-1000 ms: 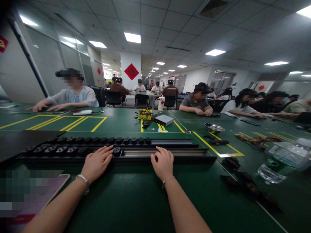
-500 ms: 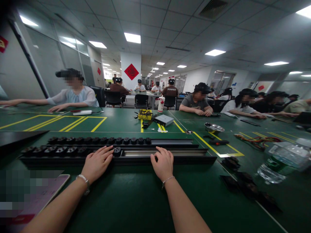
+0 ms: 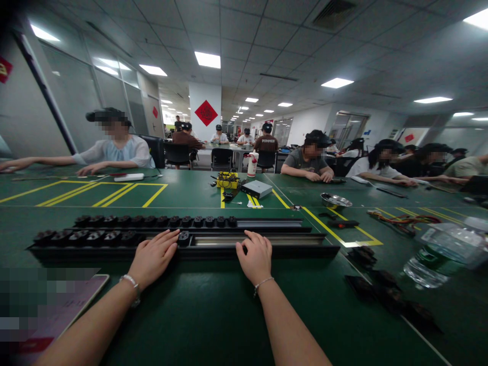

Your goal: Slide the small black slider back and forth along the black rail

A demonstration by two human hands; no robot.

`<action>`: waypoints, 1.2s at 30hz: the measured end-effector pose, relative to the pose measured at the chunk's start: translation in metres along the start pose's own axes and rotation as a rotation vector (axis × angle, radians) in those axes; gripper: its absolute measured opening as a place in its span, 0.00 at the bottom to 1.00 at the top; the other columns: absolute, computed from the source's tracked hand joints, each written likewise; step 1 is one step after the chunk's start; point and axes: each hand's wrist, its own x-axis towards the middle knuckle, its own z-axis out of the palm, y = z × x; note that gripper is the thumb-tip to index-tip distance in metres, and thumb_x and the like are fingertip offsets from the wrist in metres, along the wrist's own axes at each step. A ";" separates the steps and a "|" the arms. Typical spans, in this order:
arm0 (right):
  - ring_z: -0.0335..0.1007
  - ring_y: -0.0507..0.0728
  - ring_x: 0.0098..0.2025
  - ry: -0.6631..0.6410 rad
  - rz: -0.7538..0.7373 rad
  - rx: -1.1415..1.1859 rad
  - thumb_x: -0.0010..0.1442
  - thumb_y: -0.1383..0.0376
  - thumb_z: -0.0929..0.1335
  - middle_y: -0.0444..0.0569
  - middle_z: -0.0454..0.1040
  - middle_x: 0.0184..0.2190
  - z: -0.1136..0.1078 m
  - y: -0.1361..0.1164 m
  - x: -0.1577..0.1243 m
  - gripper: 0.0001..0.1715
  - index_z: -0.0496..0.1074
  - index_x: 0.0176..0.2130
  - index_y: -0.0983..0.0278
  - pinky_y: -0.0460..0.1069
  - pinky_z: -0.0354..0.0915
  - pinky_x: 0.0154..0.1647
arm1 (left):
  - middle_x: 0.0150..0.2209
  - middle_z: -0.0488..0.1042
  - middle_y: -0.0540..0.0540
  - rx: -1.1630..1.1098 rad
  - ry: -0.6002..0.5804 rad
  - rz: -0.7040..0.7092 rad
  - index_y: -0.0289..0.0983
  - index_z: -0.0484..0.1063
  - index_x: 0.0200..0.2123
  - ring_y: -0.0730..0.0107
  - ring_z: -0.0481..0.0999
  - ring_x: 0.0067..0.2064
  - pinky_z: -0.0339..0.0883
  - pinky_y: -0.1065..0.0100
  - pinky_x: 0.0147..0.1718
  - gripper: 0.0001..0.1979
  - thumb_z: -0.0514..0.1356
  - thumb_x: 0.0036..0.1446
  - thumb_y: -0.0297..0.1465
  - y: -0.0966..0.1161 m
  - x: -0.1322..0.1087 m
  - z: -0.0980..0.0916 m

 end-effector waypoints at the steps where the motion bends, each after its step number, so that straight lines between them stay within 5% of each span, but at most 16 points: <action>1: 0.61 0.58 0.53 0.000 -0.001 -0.002 0.57 0.57 0.60 0.46 0.71 0.49 0.000 0.000 0.000 0.16 0.69 0.24 0.60 0.59 0.48 0.55 | 0.57 0.65 0.53 0.000 -0.004 -0.001 0.49 0.68 0.50 0.66 0.61 0.59 0.54 0.57 0.50 0.19 0.44 0.59 0.37 0.000 0.000 0.000; 36: 0.60 0.58 0.53 0.004 0.003 0.005 0.58 0.57 0.61 0.45 0.71 0.49 0.000 0.000 -0.001 0.17 0.69 0.23 0.60 0.59 0.48 0.55 | 0.58 0.63 0.53 0.074 -0.010 0.008 0.48 0.66 0.52 0.63 0.57 0.60 0.55 0.56 0.50 0.21 0.42 0.61 0.38 0.009 -0.002 0.002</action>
